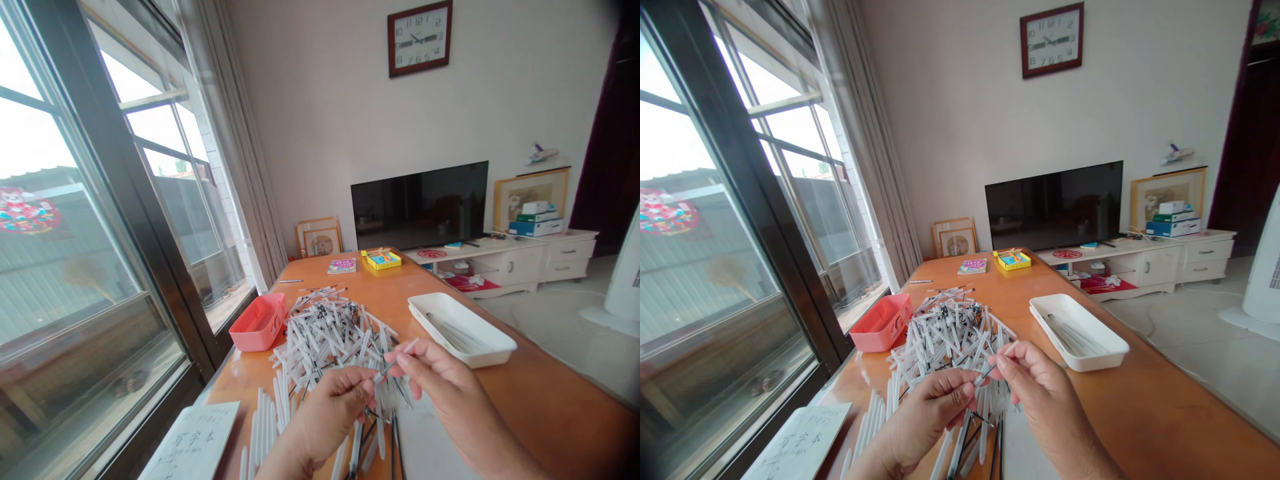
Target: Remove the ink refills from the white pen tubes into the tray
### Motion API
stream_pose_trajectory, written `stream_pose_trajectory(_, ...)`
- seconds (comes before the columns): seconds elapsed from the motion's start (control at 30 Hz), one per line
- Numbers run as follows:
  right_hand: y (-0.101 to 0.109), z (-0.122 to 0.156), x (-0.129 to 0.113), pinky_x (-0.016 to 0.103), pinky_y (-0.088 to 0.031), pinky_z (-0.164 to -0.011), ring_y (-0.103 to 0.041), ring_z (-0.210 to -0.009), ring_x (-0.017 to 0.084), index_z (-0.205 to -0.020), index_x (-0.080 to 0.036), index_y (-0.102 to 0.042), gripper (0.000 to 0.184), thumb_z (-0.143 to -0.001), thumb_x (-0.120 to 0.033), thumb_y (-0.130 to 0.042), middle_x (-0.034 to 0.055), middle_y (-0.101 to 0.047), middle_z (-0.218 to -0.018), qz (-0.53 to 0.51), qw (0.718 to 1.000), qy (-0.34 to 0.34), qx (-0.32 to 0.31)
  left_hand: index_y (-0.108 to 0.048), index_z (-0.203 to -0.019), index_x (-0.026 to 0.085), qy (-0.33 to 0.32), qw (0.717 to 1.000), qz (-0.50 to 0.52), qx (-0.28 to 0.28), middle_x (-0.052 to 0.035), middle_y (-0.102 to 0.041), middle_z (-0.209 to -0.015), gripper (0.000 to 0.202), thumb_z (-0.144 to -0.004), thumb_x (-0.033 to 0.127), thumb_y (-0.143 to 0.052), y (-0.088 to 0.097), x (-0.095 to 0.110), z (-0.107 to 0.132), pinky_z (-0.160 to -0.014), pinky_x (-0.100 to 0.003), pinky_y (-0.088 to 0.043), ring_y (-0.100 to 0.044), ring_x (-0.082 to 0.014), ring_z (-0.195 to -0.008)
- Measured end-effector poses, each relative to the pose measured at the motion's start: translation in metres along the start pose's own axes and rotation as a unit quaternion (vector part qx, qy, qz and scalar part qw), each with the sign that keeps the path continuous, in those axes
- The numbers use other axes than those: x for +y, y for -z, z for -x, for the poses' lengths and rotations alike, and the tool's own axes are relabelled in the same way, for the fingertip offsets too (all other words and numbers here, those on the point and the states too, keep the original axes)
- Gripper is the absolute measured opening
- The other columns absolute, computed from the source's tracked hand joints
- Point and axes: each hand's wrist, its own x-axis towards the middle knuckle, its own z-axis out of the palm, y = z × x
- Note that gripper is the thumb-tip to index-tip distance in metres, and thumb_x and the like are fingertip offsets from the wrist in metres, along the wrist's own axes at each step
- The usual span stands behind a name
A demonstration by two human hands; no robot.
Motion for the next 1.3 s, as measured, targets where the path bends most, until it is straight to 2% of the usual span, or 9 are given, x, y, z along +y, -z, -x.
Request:
stream_pose_trajectory(0.1, -0.004, 0.001, 0.002, 0.027, -0.043, -0.063, -0.063, -0.081, 0.019, -0.100, -0.021, -0.065, 0.035, -0.088, -0.053, -0.064, 0.0044, -0.071, -0.087, 0.024, 0.999, -0.010, -0.032, -0.074, -0.110, 0.016, 0.006, 1.000, 0.011, 0.001, -0.0044, -0.060, -0.080, 0.039, -0.092, 0.047, -0.060, 0.000, -0.001, -0.001, -0.059, -0.024, -0.032, -0.044, -0.0107, -0.063)
stream_pose_trajectory(0.2, -0.003, 0.002, 0.004, 0.027, -0.045, -0.064, -0.065, -0.087, 0.021, -0.124, -0.023, -0.058, 0.049, -0.089, -0.057, -0.061, 0.0061, -0.073, -0.097, 0.024, 0.999, -0.022, -0.001, -0.073, -0.110, 0.015, 0.013, 0.999, 0.027, 0.015, -0.0048, -0.061, -0.080, 0.039, -0.092, 0.048, -0.061, 0.001, -0.004, -0.004, -0.058, -0.024, -0.032, -0.045, -0.0104, -0.062)
stream_pose_trajectory(0.27, 0.000, 0.002, 0.004, 0.029, -0.047, -0.066, -0.066, -0.088, 0.021, -0.130, -0.024, -0.056, 0.054, -0.090, -0.060, -0.057, 0.0084, -0.073, -0.106, 0.035, 0.999, -0.032, 0.016, -0.072, -0.111, 0.015, 0.013, 0.999, 0.040, 0.030, -0.0048, -0.062, -0.080, 0.040, -0.091, 0.048, -0.061, 0.003, -0.006, -0.005, -0.058, -0.024, -0.032, -0.045, -0.0100, -0.061)
stream_pose_trajectory(0.53, 0.007, -0.004, 0.016, 0.030, -0.047, -0.071, -0.065, -0.085, 0.021, -0.118, -0.021, -0.064, 0.049, -0.091, -0.061, -0.054, 0.0078, -0.074, -0.100, 0.089, 0.994, -0.037, 0.044, -0.070, -0.108, 0.015, -0.019, 0.979, 0.159, 0.128, -0.0055, -0.064, -0.085, 0.037, -0.087, 0.046, -0.066, 0.020, -0.003, -0.006, -0.054, -0.022, -0.032, -0.049, -0.0095, -0.061)
stream_pose_trajectory(0.77, -0.011, -0.012, 0.007, 0.032, -0.050, -0.076, -0.067, -0.084, 0.022, -0.110, -0.023, -0.069, 0.037, -0.090, -0.052, -0.055, 0.0039, -0.074, -0.094, 0.155, 0.987, -0.035, 0.009, -0.066, -0.110, 0.014, -0.011, 0.909, 0.273, 0.314, -0.0027, -0.062, -0.081, 0.043, -0.080, 0.045, -0.072, 0.049, -0.015, -0.016, -0.047, -0.019, -0.031, -0.047, -0.0064, -0.055)
stream_pose_trajectory(0.9, -0.032, -0.047, -0.009, 0.029, -0.047, -0.068, -0.065, -0.074, 0.020, -0.100, -0.023, -0.071, 0.027, -0.090, -0.043, -0.055, -0.0004, -0.070, -0.078, 0.249, 0.966, 0.025, -0.063, -0.065, -0.100, 0.014, 0.015, 0.878, 0.339, 0.337, 0.0016, -0.057, -0.070, 0.051, -0.081, 0.061, -0.067, 0.062, -0.018, -0.019, -0.044, -0.018, -0.028, -0.042, -0.0049, -0.048)
stream_pose_trajectory(1.03, -0.053, -0.108, -0.001, 0.026, -0.044, -0.064, -0.063, -0.072, 0.018, -0.091, -0.021, -0.073, 0.021, -0.087, -0.030, -0.054, 0.0003, -0.072, -0.076, 0.387, 0.913, 0.073, -0.105, -0.060, -0.082, 0.016, 0.041, 0.864, 0.381, 0.325, 0.0059, -0.046, -0.057, 0.062, -0.076, 0.077, -0.059, 0.068, -0.017, -0.018, -0.042, -0.019, -0.024, -0.034, -0.0048, -0.042)
stream_pose_trajectory(1.2, -0.080, -0.173, 0.023, 0.026, -0.046, -0.070, -0.063, -0.077, 0.016, -0.083, -0.019, -0.073, 0.016, -0.089, -0.025, -0.059, 0.0016, -0.073, -0.080, 0.456, 0.877, 0.054, -0.142, -0.056, -0.073, 0.017, 0.045, 0.861, 0.390, 0.324, 0.0065, -0.041, -0.053, 0.054, -0.079, 0.071, -0.058, 0.069, -0.018, -0.016, -0.042, -0.020, -0.020, -0.030, -0.0053, -0.041)
stream_pose_trajectory(1.3, -0.099, -0.195, 0.033, 0.034, -0.054, -0.081, -0.066, -0.089, 0.018, -0.102, -0.016, -0.069, 0.022, -0.096, -0.035, -0.060, 0.0044, -0.071, -0.102, 0.499, 0.851, 0.036, -0.158, -0.055, -0.069, 0.018, 0.048, 0.863, 0.383, 0.326, 0.0062, -0.040, -0.051, 0.049, -0.081, 0.065, -0.056, 0.068, -0.017, -0.015, -0.043, -0.020, -0.017, -0.027, -0.0055, -0.040)
